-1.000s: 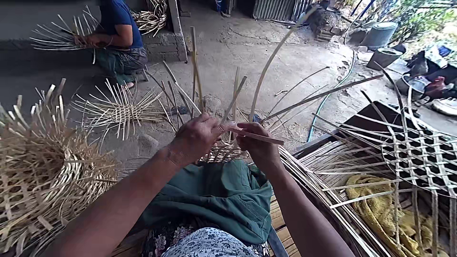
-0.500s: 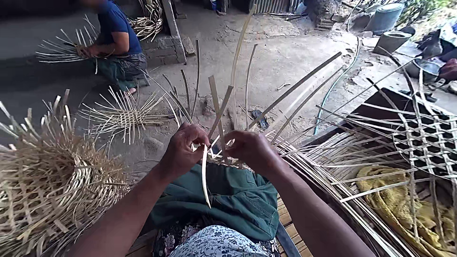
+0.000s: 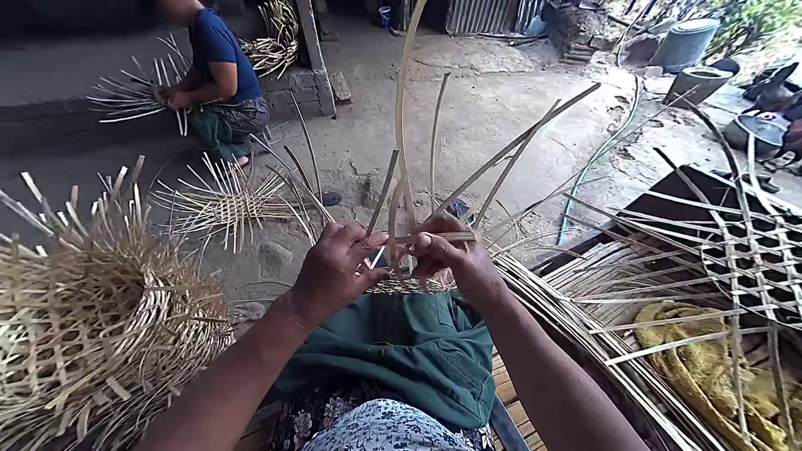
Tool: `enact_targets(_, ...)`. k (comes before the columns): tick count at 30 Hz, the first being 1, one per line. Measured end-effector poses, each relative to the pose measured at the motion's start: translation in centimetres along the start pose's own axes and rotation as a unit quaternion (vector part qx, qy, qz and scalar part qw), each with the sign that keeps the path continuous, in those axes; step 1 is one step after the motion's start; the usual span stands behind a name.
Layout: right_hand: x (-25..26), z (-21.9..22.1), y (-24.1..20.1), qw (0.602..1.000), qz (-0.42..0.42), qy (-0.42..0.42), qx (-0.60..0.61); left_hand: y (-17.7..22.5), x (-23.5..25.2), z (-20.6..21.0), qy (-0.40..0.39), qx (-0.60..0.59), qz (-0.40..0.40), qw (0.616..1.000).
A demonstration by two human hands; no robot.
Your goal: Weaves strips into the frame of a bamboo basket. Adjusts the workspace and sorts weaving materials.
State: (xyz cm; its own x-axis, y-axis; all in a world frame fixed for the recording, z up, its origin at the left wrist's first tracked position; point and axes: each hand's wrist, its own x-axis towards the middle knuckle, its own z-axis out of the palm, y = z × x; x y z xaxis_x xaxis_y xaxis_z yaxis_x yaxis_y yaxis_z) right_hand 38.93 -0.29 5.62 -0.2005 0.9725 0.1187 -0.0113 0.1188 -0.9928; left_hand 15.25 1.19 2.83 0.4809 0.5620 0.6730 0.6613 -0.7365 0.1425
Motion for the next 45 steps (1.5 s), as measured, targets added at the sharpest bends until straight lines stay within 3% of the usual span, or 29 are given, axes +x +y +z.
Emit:
enact_targets(3,-0.2,0.7,1.0,0.997,-0.039,0.07,-0.014,0.6,0.1,-0.3,-0.014,0.001,-0.012,1.0)
enact_targets(5,-0.4,1.0,1.9,0.99,-0.09,0.088,-0.07,0.4,0.5,-0.9,-0.043,-0.077,-0.069,0.994)
enact_targets(9,-1.2,1.2,4.1,0.957,-0.221,0.073,-0.175,-0.9,1.9,-2.2,-0.106,-0.223,-0.222,0.943)
enact_targets(11,-1.5,1.5,4.7,0.93,-0.275,0.055,-0.239,-0.9,2.3,-2.1,-0.118,-0.214,-0.258,0.935)
enact_targets(14,-2.1,2.3,4.4,0.898,-0.282,0.06,-0.333,-0.8,2.2,-1.7,-0.095,-0.267,-0.28,0.917)
enact_targets(18,-2.7,2.8,3.2,0.886,-0.219,0.066,-0.403,-0.6,1.1,-1.1,-0.03,-0.347,-0.216,0.912)
enact_targets(21,-2.5,2.8,2.2,0.88,-0.186,0.056,-0.434,-0.5,0.5,-0.9,0.016,-0.248,-0.173,0.953)
enact_targets(23,-2.2,2.8,2.1,0.891,-0.188,0.057,-0.409,0.1,0.5,-0.8,0.052,-0.133,-0.082,0.986)
enact_targets(26,-1.5,2.6,2.5,0.958,-0.152,0.058,-0.235,0.9,1.3,-0.6,-0.018,-0.002,0.059,0.998)
enact_targets(28,-0.9,2.3,2.5,0.994,-0.093,0.037,-0.034,0.3,1.8,-0.5,-0.052,0.04,0.088,0.994)
enact_targets(30,-0.7,1.9,1.6,0.995,-0.082,0.029,0.044,-0.6,2.8,-1.4,-0.041,0.035,0.073,0.996)
enact_targets(32,-0.8,1.6,0.2,0.984,-0.164,0.043,-0.061,-0.6,3.5,-2.6,-0.002,0.015,0.042,0.999)
enact_targets(34,-1.2,2.0,-1.5,0.935,-0.227,0.081,-0.261,0.3,3.3,-3.5,0.028,-0.001,0.012,1.0)
enact_targets(37,-2.2,3.4,-3.3,0.839,-0.232,0.089,-0.483,1.6,1.5,-3.1,0.018,-0.072,-0.022,0.997)
enact_targets(39,-3.2,4.8,-4.3,0.801,-0.198,0.068,-0.56,1.9,-0.2,-2.2,-0.004,-0.133,-0.039,0.99)
enact_targets(43,-3.6,6.7,-4.4,0.798,-0.16,0.021,-0.581,1.5,-2.5,-1.8,-0.025,-0.228,-0.075,0.97)
enact_targets(45,-3.1,6.5,-4.7,0.817,-0.118,-0.026,-0.564,0.8,-3.1,-1.6,-0.029,-0.28,-0.087,0.956)
